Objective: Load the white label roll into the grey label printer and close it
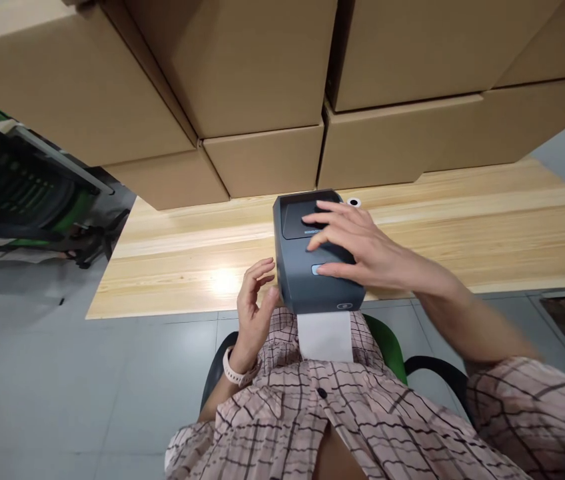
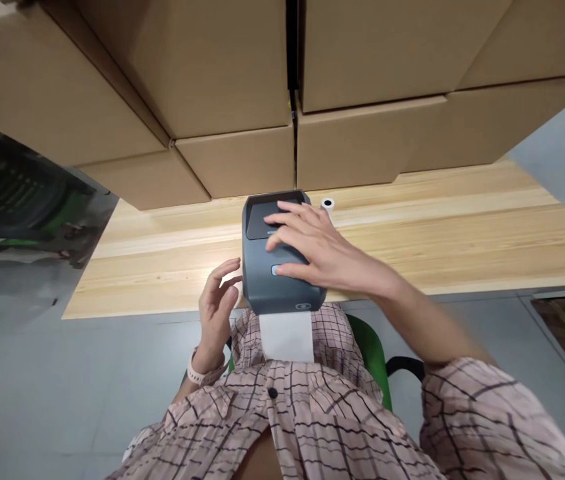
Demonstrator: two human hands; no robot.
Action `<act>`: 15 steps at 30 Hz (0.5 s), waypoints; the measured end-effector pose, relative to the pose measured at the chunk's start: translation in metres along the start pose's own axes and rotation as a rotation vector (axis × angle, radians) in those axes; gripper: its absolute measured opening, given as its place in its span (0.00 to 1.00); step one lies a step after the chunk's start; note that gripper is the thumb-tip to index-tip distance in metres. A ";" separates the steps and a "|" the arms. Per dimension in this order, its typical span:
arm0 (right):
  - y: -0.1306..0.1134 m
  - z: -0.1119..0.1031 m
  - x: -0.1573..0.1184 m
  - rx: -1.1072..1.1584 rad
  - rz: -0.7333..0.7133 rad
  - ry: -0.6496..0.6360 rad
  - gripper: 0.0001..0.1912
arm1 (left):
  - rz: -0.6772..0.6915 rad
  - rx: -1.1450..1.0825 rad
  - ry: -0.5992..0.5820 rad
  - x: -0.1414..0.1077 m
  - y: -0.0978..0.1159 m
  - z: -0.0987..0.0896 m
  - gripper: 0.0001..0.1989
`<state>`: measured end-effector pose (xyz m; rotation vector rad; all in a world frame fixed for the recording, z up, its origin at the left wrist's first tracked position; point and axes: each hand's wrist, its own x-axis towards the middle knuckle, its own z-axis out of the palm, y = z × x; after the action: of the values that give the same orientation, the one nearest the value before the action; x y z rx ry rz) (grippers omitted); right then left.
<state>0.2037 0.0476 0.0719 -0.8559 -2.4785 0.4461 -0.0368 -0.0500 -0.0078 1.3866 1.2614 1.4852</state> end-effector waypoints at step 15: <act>0.009 0.009 -0.004 0.215 0.161 0.052 0.42 | -0.161 -0.076 -0.295 -0.020 -0.015 0.001 0.48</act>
<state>0.2061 0.0502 0.0587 -0.9674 -2.2731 0.7218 -0.0347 -0.0656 -0.0272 1.3621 1.0914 1.1587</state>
